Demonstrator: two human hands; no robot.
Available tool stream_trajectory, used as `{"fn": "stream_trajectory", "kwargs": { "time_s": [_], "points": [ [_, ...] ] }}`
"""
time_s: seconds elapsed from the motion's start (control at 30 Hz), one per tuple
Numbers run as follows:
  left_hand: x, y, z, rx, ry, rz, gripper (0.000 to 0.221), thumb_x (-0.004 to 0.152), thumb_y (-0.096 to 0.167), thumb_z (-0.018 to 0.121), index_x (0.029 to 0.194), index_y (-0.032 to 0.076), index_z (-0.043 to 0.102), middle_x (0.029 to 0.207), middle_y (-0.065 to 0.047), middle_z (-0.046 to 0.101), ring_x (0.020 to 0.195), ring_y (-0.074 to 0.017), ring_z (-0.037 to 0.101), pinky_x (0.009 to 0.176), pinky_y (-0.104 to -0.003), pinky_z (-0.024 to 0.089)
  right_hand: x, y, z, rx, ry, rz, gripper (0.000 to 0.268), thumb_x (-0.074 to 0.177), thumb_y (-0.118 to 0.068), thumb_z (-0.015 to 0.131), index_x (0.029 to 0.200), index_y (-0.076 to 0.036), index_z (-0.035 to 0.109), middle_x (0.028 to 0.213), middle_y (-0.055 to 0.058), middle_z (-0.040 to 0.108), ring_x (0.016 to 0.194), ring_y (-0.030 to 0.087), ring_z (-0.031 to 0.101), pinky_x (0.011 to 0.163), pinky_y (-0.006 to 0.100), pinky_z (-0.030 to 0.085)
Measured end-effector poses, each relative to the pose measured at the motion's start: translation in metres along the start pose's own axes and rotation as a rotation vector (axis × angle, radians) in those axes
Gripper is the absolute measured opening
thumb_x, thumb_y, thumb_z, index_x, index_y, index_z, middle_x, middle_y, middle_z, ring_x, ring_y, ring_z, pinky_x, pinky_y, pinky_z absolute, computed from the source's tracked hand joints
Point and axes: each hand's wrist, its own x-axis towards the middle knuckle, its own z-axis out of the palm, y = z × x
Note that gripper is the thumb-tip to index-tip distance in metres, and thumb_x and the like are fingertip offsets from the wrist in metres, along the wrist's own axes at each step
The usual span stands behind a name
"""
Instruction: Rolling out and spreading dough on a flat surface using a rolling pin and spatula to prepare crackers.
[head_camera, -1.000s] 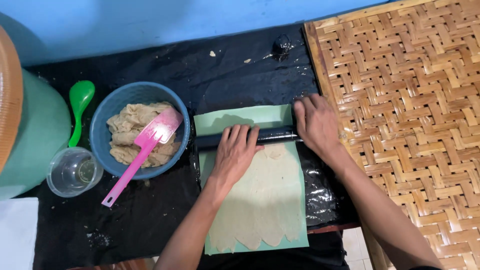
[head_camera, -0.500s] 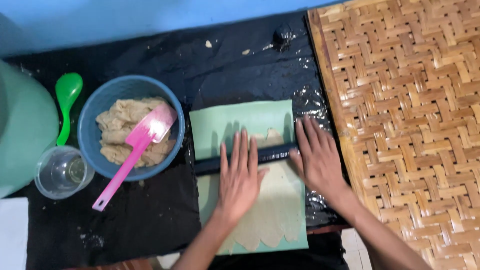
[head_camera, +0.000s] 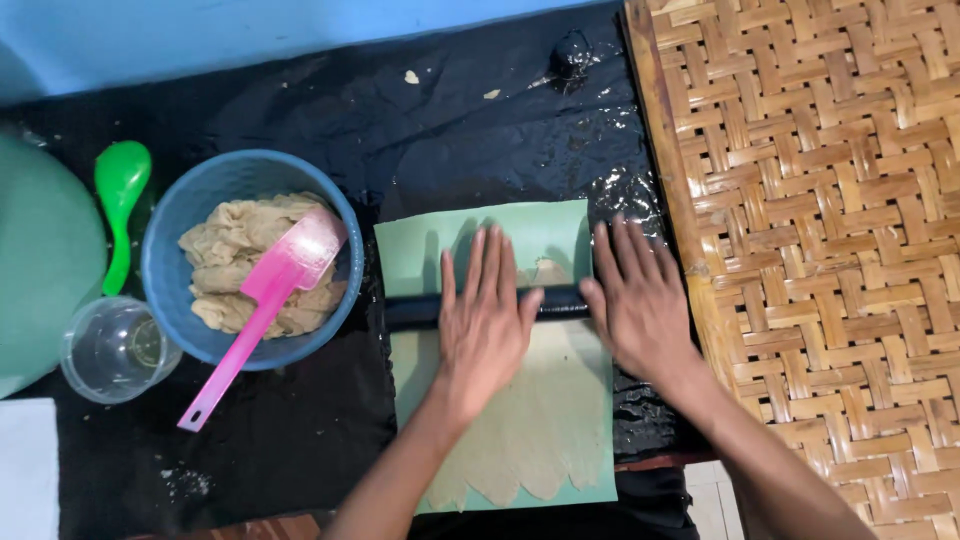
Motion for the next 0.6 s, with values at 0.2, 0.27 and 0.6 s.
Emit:
{"fn": "stream_trajectory", "kwargs": {
  "time_s": [0.2,0.27,0.6],
  "points": [
    [0.024,-0.005,-0.002,0.054,0.099,0.037,0.072,0.104,0.038,0.051,0.155,-0.009,0.035,0.166,-0.023,0.031,0.156,-0.0356,0.022,0.123,-0.063,0.014,0.023,0.004,0.006,-0.069,0.037,0.012,0.063,0.106,-0.037,0.043,0.157,0.000,0.038,0.163,0.028,0.033,0.152,0.043,0.028,0.122,0.058,0.020],
    [0.004,0.002,-0.002,0.055,0.099,0.044,0.073,0.102,0.039,0.053,0.155,-0.009,0.035,0.165,-0.024,0.031,0.155,-0.0359,0.022,0.123,-0.063,0.014,0.004,-0.002,0.002,-0.064,0.052,0.013,0.065,0.105,-0.038,0.044,0.157,0.001,0.037,0.163,0.027,0.033,0.153,0.042,0.028,0.122,0.058,0.019],
    [-0.040,0.015,0.009,0.004,0.000,-0.011,0.077,0.099,0.041,0.055,0.153,-0.010,0.035,0.165,-0.026,0.030,0.155,-0.0342,0.025,0.124,-0.060,0.015,-0.038,-0.013,0.008,0.022,-0.012,0.037,0.070,0.101,-0.040,0.046,0.154,0.005,0.038,0.161,0.025,0.036,0.151,0.038,0.032,0.123,0.056,0.020]
  ]
}}
